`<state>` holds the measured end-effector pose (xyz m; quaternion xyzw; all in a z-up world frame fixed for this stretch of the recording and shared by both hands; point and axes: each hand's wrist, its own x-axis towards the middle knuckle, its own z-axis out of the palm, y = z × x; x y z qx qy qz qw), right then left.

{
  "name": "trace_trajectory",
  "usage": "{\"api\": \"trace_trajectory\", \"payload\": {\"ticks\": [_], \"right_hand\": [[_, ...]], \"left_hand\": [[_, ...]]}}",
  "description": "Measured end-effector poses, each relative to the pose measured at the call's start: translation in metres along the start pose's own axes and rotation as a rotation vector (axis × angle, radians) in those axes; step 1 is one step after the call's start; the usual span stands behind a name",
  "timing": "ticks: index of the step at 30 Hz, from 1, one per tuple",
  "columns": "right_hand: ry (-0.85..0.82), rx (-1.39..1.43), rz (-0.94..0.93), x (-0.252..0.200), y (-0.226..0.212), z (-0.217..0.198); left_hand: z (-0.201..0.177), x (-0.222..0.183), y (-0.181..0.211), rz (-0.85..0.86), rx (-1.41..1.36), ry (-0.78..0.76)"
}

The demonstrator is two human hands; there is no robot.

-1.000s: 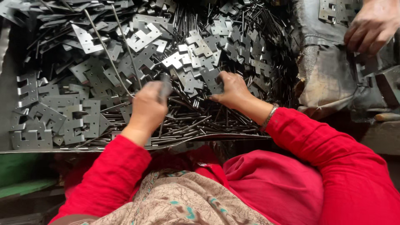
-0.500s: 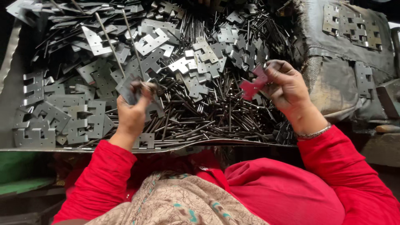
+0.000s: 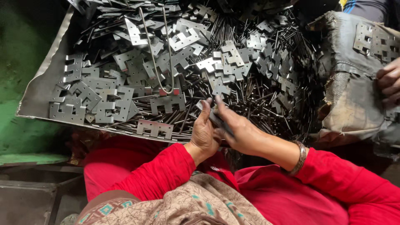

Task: The person picks up metal plates and thin metal rods from a large bin and places them into a machine one by one.

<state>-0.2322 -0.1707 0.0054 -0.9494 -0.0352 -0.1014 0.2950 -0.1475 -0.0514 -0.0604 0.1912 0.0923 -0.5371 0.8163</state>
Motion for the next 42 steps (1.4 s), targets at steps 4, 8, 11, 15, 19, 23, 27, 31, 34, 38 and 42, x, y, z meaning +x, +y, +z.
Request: {"api": "trace_trajectory", "payload": {"ticks": [4,8,11,15,19,23,27,31,34,38,42], "right_hand": [[0.051,0.153,0.071,-0.014,0.012,-0.003],[0.328,1.353,0.772,-0.029,0.071,-0.05],[0.616,1.359,0.787,-0.057,0.095,-0.097],[0.886,0.289,0.509,-0.113,0.165,-0.161],[0.666,-1.007,0.684,-0.191,0.233,-0.196],[0.494,-1.235,0.751,-0.194,0.251,-0.187],[0.379,-1.005,0.45,-0.106,0.197,-0.16],[0.057,-0.502,0.207,-0.004,0.131,-0.091],[-0.22,-0.544,0.04,0.043,0.095,-0.052],[-0.495,-0.512,0.082,0.071,0.073,-0.017],[-0.504,-0.588,0.004,0.07,0.081,0.002]], "left_hand": [[0.001,-0.01,0.007,0.089,0.369,-0.179],[-0.008,-0.01,0.054,0.31,1.587,-0.118],[-0.026,-0.008,0.102,0.966,2.3,0.023],[-0.06,-0.002,0.113,0.865,2.658,0.191],[-0.066,0.003,0.112,0.677,2.687,0.274],[-0.048,0.003,0.118,0.713,2.68,0.299],[-0.03,0.0,0.123,0.545,2.749,0.206],[-0.012,-0.007,0.123,0.36,2.805,0.053],[0.004,-0.013,0.131,0.493,2.491,-0.008],[0.018,-0.02,0.146,0.645,1.545,-0.284],[0.029,-0.04,0.159,0.503,0.743,-0.346]]}}
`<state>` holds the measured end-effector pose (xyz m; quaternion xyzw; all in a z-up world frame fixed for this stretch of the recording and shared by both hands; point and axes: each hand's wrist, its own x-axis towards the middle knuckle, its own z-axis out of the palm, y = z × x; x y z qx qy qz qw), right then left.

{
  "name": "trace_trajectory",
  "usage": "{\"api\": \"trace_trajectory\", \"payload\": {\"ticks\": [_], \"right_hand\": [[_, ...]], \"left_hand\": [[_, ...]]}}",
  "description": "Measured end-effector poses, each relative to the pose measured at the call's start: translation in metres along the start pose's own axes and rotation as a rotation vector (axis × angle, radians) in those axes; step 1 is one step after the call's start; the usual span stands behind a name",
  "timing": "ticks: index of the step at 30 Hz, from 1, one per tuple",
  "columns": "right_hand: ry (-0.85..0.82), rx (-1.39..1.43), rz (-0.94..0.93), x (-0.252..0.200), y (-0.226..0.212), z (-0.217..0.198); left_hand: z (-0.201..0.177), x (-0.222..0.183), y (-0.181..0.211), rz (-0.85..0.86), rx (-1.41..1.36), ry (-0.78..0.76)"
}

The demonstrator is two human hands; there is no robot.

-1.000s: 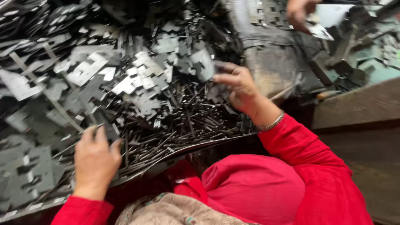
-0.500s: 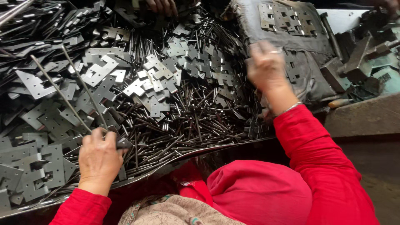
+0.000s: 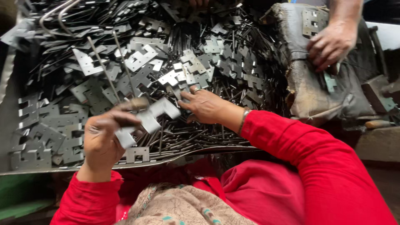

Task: The person picks up metal plates and thin metal rods from a large bin and places them into a machine one by one.

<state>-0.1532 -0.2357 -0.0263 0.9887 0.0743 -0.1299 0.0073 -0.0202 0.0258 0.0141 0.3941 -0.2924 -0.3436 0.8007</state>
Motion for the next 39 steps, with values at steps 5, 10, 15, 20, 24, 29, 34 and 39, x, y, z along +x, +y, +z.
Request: {"api": "trace_trajectory", "payload": {"ticks": [5,10,15,20,24,29,34,39], "right_hand": [[-0.004,0.046,-0.019,-0.01,0.005,0.015],[0.225,-0.024,-0.067,-0.026,0.012,0.012],[0.45,0.298,0.208,-0.044,0.027,-0.015],[0.751,1.136,0.525,-0.059,0.049,0.002],[0.665,1.566,0.707,-0.071,0.068,0.023],[0.809,1.904,0.683,-0.094,0.067,0.002],[0.702,1.822,0.521,-0.092,0.011,-0.013],[0.687,0.789,0.179,-0.084,-0.056,-0.016]], "left_hand": [[-0.007,0.017,0.017,-0.034,-0.536,-0.177],[-0.032,0.047,-0.045,-0.124,0.13,0.19],[-0.058,0.06,-0.124,0.22,1.697,-0.101],[-0.057,0.069,-0.129,0.409,1.761,-0.178],[-0.042,0.071,-0.131,0.187,1.265,0.019],[-0.022,0.057,-0.121,-0.196,-0.046,0.41],[0.038,0.018,-0.104,-0.461,-0.574,0.394],[0.073,-0.003,-0.126,-0.392,-0.915,0.483]]}}
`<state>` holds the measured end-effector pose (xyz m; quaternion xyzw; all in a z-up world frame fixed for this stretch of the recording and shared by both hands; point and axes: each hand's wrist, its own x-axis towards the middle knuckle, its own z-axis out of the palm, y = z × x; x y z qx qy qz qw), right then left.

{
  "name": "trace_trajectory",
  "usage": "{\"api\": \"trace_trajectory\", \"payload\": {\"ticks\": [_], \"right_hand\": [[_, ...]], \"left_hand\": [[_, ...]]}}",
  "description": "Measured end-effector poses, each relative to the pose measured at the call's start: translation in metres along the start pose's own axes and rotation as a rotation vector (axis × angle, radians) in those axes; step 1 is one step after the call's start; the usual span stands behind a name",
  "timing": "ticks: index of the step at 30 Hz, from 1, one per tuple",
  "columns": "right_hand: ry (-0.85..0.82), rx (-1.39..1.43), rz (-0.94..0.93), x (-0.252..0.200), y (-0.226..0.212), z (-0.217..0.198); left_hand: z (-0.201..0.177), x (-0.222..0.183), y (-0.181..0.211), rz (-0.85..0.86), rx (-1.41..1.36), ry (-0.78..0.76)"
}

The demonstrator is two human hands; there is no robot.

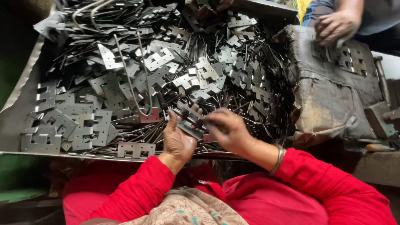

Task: The person picks up metal plates and thin metal rods from a large bin and places them into a machine one by one.

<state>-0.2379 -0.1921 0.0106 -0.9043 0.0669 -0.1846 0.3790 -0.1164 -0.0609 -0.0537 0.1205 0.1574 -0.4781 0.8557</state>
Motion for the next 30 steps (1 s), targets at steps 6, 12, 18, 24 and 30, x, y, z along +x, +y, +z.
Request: {"api": "trace_trajectory", "payload": {"ticks": [6,12,18,24,30], "right_hand": [[-0.217,-0.243,-0.317,0.0,-0.025,0.01],[0.024,0.6,0.417,0.01,0.009,-0.023],[0.441,0.9,0.547,-0.023,0.105,-0.14],[0.438,-1.087,0.489,-0.114,0.237,-0.26],[0.133,-1.439,0.667,-0.093,0.188,-0.233]], "left_hand": [[-0.011,-0.01,-0.023,-0.008,0.203,-0.204],[-0.01,-0.028,0.047,0.055,1.091,-0.48],[-0.045,-0.05,0.155,0.405,2.669,-0.367],[-0.047,-0.047,0.148,0.382,2.842,-0.378],[-0.019,-0.056,0.148,0.494,2.593,-0.303]]}}
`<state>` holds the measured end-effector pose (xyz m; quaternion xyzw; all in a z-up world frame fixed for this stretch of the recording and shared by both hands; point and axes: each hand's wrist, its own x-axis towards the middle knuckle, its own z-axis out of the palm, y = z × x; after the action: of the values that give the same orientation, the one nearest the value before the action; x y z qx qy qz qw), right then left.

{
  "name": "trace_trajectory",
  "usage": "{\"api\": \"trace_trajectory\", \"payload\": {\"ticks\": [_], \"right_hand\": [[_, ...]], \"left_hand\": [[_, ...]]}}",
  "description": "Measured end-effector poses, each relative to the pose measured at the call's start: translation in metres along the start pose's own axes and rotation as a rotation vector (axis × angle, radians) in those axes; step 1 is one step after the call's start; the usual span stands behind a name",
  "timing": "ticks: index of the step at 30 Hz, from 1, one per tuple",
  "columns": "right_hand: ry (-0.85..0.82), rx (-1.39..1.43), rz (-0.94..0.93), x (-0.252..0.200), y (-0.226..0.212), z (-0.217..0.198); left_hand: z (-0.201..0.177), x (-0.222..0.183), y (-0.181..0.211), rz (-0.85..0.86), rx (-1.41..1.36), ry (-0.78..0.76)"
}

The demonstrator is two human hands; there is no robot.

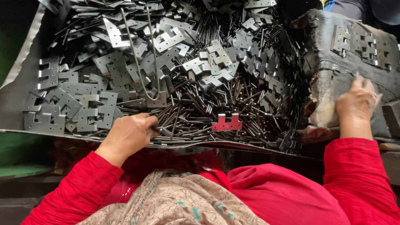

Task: The person picks up metal plates and thin metal rods from a large bin and places them into a machine one by one.

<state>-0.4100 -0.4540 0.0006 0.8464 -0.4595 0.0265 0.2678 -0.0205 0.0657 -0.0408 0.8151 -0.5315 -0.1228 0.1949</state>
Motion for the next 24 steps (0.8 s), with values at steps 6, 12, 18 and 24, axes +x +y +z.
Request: {"api": "trace_trajectory", "payload": {"ticks": [6,12,18,24], "right_hand": [[0.027,0.901,-0.832,-0.041,-0.183,-0.125],[-0.226,0.53,-1.135,-0.084,-0.241,-0.128],[-0.172,0.683,-1.078,-0.094,-0.234,-0.115],[-0.364,0.939,-0.987,-0.093,-0.228,-0.089]], "left_hand": [[-0.003,0.019,0.014,-0.157,-0.973,0.245],[-0.034,0.03,0.034,0.398,-1.837,0.329],[-0.05,0.056,0.022,0.145,-2.23,0.232],[0.024,0.101,0.035,-0.203,-1.051,0.204]]}}
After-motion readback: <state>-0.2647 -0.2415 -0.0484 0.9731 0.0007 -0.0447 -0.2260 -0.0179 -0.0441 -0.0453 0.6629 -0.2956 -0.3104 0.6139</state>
